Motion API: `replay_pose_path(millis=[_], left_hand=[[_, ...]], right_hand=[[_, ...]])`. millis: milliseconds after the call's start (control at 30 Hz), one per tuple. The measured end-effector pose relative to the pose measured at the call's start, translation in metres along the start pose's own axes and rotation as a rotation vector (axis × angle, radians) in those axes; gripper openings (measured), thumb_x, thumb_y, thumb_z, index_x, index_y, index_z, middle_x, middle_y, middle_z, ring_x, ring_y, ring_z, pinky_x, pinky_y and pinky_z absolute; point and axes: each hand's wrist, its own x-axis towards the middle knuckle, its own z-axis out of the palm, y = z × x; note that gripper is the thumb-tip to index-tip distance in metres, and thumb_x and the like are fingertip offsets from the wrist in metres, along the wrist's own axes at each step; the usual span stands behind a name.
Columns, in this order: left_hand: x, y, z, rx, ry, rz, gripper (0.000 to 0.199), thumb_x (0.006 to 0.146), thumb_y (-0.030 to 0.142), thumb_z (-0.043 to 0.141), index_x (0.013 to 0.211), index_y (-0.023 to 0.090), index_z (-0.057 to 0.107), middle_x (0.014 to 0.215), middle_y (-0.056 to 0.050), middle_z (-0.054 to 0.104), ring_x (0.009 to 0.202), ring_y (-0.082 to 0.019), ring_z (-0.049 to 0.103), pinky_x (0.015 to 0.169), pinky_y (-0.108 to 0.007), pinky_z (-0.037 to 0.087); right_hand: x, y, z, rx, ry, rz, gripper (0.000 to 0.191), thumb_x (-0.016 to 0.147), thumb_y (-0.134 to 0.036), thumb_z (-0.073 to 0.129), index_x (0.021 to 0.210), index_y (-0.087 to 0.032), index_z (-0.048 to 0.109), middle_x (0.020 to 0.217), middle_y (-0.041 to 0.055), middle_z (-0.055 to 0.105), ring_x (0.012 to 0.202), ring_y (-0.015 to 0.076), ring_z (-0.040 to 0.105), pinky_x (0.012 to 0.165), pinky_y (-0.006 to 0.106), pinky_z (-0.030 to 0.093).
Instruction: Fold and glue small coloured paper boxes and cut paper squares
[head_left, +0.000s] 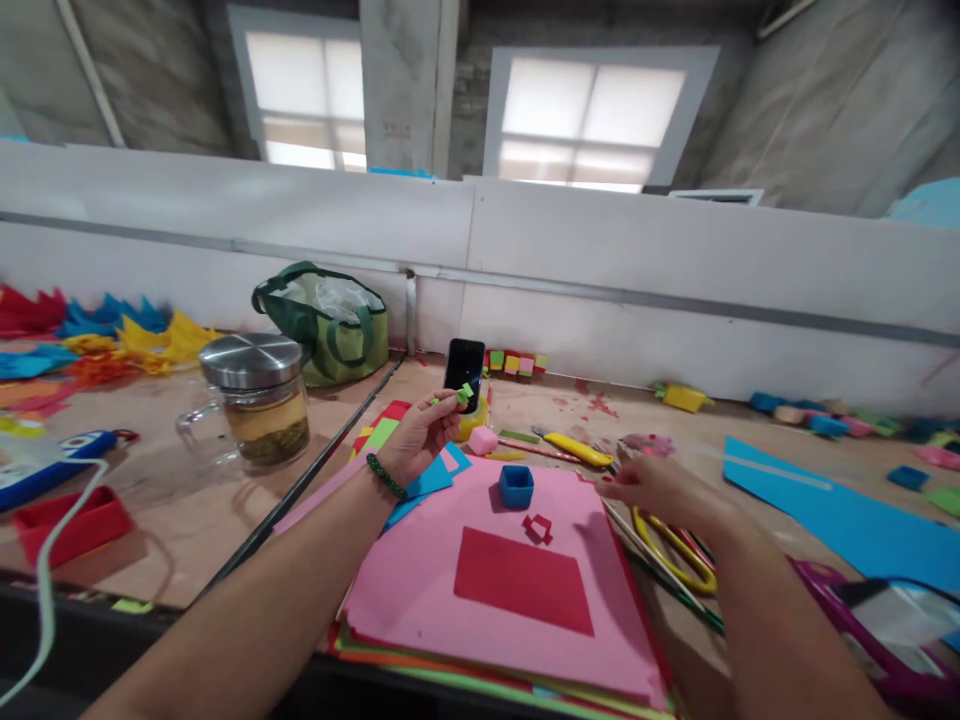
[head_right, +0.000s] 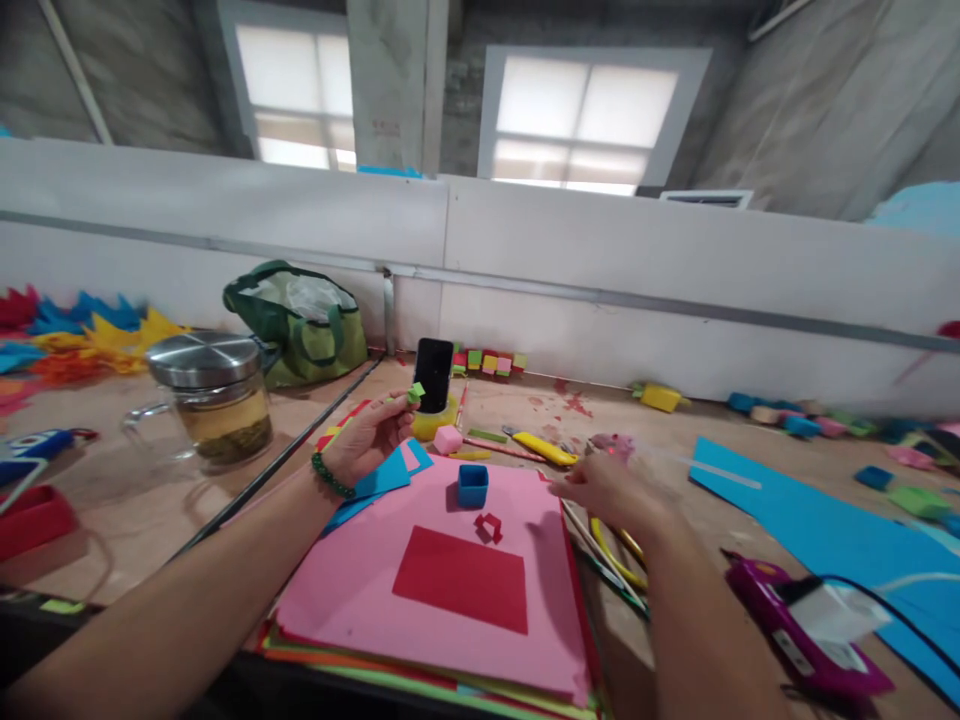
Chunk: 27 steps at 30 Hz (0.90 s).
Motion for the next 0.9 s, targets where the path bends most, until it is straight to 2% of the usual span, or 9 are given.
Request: replay_pose_path(millis=[67, 167, 267, 367, 533, 633, 733, 800, 900], left_hand=[[0.0, -0.001, 0.0, 0.005, -0.002, -0.004, 0.015, 0.075, 0.011, 0.07, 0.086, 0.013, 0.061, 0.074, -0.001, 0.067, 0.056, -0.006, 0.061, 0.053, -0.013, 0.052], [-0.001, -0.001, 0.0, 0.018, -0.016, -0.01, 0.016, 0.073, 0.01, 0.071, 0.086, 0.013, 0.062, 0.07, 0.001, 0.065, 0.056, -0.005, 0.06, 0.054, -0.013, 0.053], [-0.004, -0.002, 0.004, 0.046, -0.046, -0.011, 0.019, 0.07, 0.01, 0.074, 0.086, 0.013, 0.063, 0.068, 0.002, 0.064, 0.058, -0.006, 0.062, 0.057, -0.014, 0.053], [-0.008, -0.001, 0.008, 0.119, -0.063, -0.022, 0.021, 0.069, 0.008, 0.074, 0.086, 0.013, 0.063, 0.069, 0.001, 0.065, 0.06, -0.007, 0.063, 0.06, -0.014, 0.054], [-0.014, 0.001, 0.014, 0.198, -0.077, -0.063, 0.023, 0.069, 0.004, 0.071, 0.088, 0.014, 0.064, 0.07, 0.0, 0.066, 0.06, -0.008, 0.065, 0.059, -0.014, 0.053], [-0.017, 0.001, 0.016, 0.224, -0.114, -0.067, 0.025, 0.069, 0.004, 0.071, 0.092, 0.013, 0.064, 0.074, -0.001, 0.068, 0.061, -0.008, 0.066, 0.059, -0.015, 0.054], [-0.02, 0.0, 0.017, 0.254, -0.126, -0.076, 0.035, 0.069, 0.005, 0.071, 0.102, 0.015, 0.063, 0.075, 0.0, 0.069, 0.062, -0.009, 0.067, 0.06, -0.016, 0.054], [-0.02, 0.0, 0.018, 0.277, -0.124, -0.084, 0.036, 0.069, 0.007, 0.073, 0.102, 0.016, 0.063, 0.072, 0.002, 0.068, 0.059, -0.009, 0.066, 0.059, -0.016, 0.054], [-0.019, -0.001, 0.016, 0.284, -0.141, -0.1, 0.03, 0.067, 0.01, 0.077, 0.094, 0.016, 0.064, 0.074, 0.002, 0.069, 0.061, -0.009, 0.067, 0.058, -0.015, 0.054]], right_hand=[[-0.007, -0.03, 0.015, 0.103, -0.144, -0.193, 0.039, 0.072, -0.054, 0.065, 0.084, -0.017, 0.071, 0.069, 0.0025, 0.066, 0.062, 0.0167, 0.059, 0.055, 0.027, 0.043], [-0.012, -0.064, 0.039, 0.289, -0.185, -0.327, 0.067, 0.068, -0.046, 0.073, 0.128, -0.022, 0.056, 0.11, 0.009, 0.066, 0.093, 0.0227, 0.063, 0.077, 0.035, 0.051], [-0.01, -0.077, 0.057, 0.351, -0.22, -0.367, 0.073, 0.068, -0.035, 0.076, 0.135, -0.022, 0.049, 0.127, 0.0112, 0.059, 0.109, 0.0263, 0.059, 0.09, 0.041, 0.048], [-0.008, -0.078, 0.067, 0.429, -0.249, -0.399, 0.063, 0.074, -0.025, 0.07, 0.134, -0.022, 0.05, 0.121, 0.0101, 0.063, 0.105, 0.0237, 0.061, 0.09, 0.039, 0.049], [-0.011, -0.08, 0.06, 0.499, -0.308, -0.493, 0.069, 0.07, -0.031, 0.076, 0.134, -0.025, 0.051, 0.128, 0.0088, 0.06, 0.114, 0.0249, 0.057, 0.096, 0.041, 0.046], [-0.007, -0.07, 0.044, 0.525, -0.161, -0.429, 0.055, 0.068, -0.037, 0.077, 0.119, -0.02, 0.063, 0.117, 0.0099, 0.066, 0.103, 0.023, 0.062, 0.089, 0.038, 0.05], [0.001, -0.046, 0.02, 0.643, 0.161, -0.277, 0.038, 0.069, -0.041, 0.074, 0.096, -0.015, 0.07, 0.085, 0.0059, 0.071, 0.073, 0.0159, 0.064, 0.068, 0.029, 0.052], [0.001, -0.029, -0.001, 0.685, 0.363, -0.196, 0.035, 0.073, -0.044, 0.068, 0.091, -0.015, 0.068, 0.074, 0.0021, 0.067, 0.059, 0.0109, 0.057, 0.056, 0.024, 0.047], [-0.013, -0.015, -0.032, 0.636, 0.452, -0.141, 0.032, 0.075, -0.045, 0.065, 0.085, -0.015, 0.068, 0.063, -0.0012, 0.061, 0.049, 0.0084, 0.049, 0.047, 0.022, 0.04]])
